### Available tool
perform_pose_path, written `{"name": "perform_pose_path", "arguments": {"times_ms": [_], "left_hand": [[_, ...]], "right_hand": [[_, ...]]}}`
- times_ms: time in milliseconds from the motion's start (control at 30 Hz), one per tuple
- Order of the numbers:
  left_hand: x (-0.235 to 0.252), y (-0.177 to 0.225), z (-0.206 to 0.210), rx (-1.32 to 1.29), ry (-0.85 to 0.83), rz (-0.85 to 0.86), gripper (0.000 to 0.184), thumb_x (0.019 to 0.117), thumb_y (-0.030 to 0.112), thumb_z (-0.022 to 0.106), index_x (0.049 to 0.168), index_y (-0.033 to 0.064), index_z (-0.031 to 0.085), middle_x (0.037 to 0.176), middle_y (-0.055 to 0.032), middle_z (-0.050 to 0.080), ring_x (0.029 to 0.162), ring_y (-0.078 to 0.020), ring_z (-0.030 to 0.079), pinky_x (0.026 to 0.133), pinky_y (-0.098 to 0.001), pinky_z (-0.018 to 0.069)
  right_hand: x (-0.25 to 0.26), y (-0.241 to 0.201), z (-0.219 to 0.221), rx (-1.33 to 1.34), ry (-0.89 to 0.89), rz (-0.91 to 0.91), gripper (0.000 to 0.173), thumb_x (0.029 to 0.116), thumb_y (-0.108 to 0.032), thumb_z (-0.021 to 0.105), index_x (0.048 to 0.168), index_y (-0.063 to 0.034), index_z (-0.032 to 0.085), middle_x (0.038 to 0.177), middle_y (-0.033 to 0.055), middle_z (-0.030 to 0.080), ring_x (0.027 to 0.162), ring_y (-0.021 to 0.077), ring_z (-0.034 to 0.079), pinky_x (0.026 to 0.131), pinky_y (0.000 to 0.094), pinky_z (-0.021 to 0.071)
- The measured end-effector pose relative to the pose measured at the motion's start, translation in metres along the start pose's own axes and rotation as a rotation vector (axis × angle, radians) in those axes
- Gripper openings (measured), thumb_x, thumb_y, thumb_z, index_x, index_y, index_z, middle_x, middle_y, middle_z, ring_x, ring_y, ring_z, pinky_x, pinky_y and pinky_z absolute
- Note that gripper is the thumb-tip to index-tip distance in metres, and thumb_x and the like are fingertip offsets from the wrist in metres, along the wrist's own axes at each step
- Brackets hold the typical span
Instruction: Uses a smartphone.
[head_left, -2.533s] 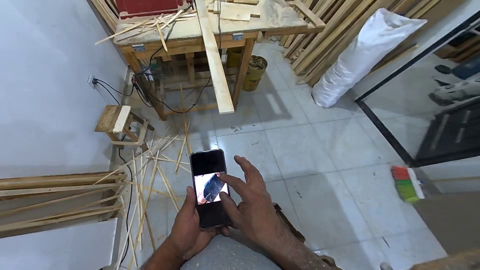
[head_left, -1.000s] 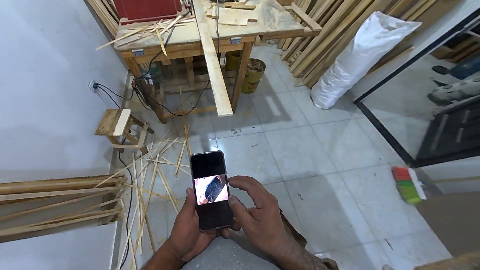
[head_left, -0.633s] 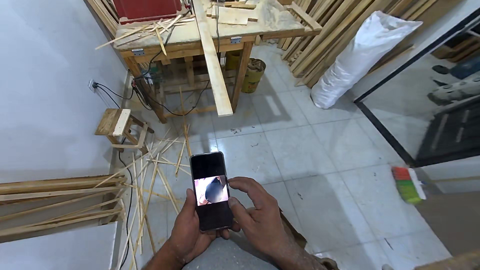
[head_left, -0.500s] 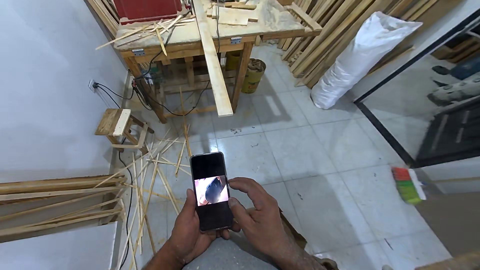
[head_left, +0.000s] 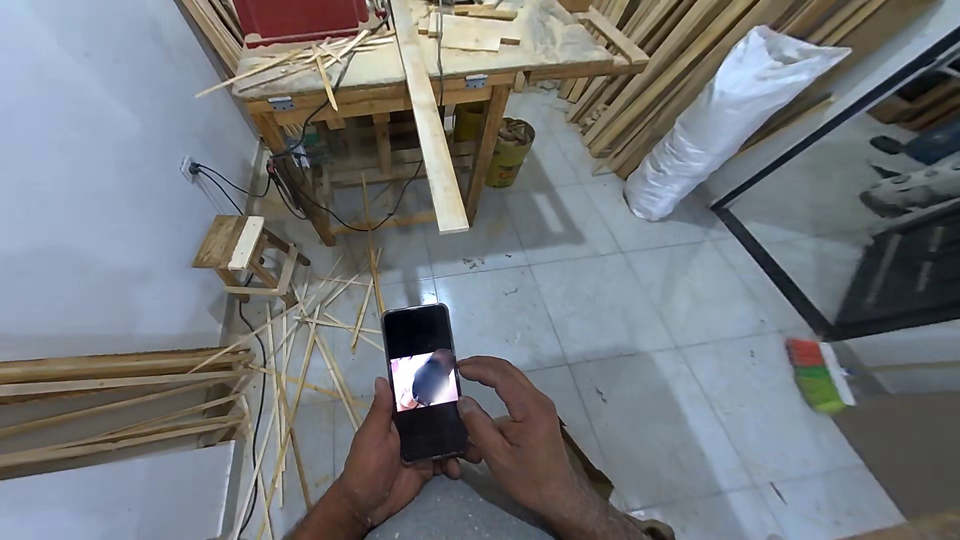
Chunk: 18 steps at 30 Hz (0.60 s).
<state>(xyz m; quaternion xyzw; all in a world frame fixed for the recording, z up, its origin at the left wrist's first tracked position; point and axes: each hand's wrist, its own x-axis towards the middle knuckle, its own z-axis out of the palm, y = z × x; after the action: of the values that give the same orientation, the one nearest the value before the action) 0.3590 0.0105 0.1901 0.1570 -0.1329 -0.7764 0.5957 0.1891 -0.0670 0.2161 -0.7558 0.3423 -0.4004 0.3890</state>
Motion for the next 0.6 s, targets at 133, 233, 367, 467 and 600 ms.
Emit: {"name": "perform_pose_path", "arguments": {"times_ms": [133, 233, 367, 467, 600], "left_hand": [[-0.0002, -0.0004, 0.0013, 0.009, 0.003, 0.003, 0.076, 0.0956, 0.072, 0.046, 0.136, 0.0086, 0.054, 0.126, -0.0224, 0.066, 0.106, -0.0367, 0.070, 0.080, -0.0479, 0.0628], [-0.0005, -0.0001, 0.0020, 0.040, 0.016, 0.004, 0.076, 0.0958, 0.073, 0.043, 0.136, 0.0094, 0.054, 0.126, -0.0217, 0.066, 0.106, -0.0358, 0.071, 0.079, -0.0468, 0.0631], [-0.0004, 0.0002, 0.0008, 0.027, -0.004, -0.002, 0.076, 0.0953, 0.073, 0.045, 0.136, 0.0094, 0.055, 0.126, -0.0219, 0.066, 0.106, -0.0355, 0.071, 0.079, -0.0467, 0.0630], [-0.0003, 0.0002, 0.0018, 0.024, -0.003, 0.002, 0.076, 0.0955, 0.073, 0.045, 0.136, 0.0095, 0.054, 0.126, -0.0219, 0.066, 0.106, -0.0359, 0.070, 0.079, -0.0472, 0.0629], [0.0000, 0.0004, 0.0022, 0.026, -0.009, 0.004, 0.076, 0.0957, 0.073, 0.044, 0.137, 0.0101, 0.054, 0.127, -0.0219, 0.066, 0.107, -0.0364, 0.070, 0.080, -0.0482, 0.0628]], "right_hand": [[-0.0003, -0.0007, -0.0004, -0.008, -0.001, 0.001, 0.024, 0.0967, -0.015, 0.060, 0.113, -0.0032, 0.073, 0.115, 0.0092, 0.073, 0.111, 0.0170, 0.070, 0.096, 0.0354, 0.0602], [-0.0002, -0.0015, -0.0012, -0.012, -0.011, 0.008, 0.024, 0.0971, -0.015, 0.060, 0.113, -0.0033, 0.073, 0.116, 0.0093, 0.073, 0.112, 0.0173, 0.069, 0.096, 0.0362, 0.0595], [-0.0007, -0.0015, -0.0008, 0.001, -0.006, 0.007, 0.024, 0.0966, -0.015, 0.060, 0.113, -0.0035, 0.073, 0.117, 0.0094, 0.073, 0.112, 0.0173, 0.069, 0.097, 0.0363, 0.0593], [-0.0006, -0.0016, -0.0007, -0.007, -0.004, 0.002, 0.024, 0.0965, -0.015, 0.060, 0.113, -0.0036, 0.073, 0.117, 0.0091, 0.073, 0.112, 0.0169, 0.069, 0.096, 0.0356, 0.0594], [-0.0002, -0.0020, -0.0011, -0.010, -0.005, 0.005, 0.024, 0.0963, -0.015, 0.061, 0.113, -0.0041, 0.073, 0.116, 0.0086, 0.073, 0.112, 0.0164, 0.069, 0.096, 0.0351, 0.0591]]}}
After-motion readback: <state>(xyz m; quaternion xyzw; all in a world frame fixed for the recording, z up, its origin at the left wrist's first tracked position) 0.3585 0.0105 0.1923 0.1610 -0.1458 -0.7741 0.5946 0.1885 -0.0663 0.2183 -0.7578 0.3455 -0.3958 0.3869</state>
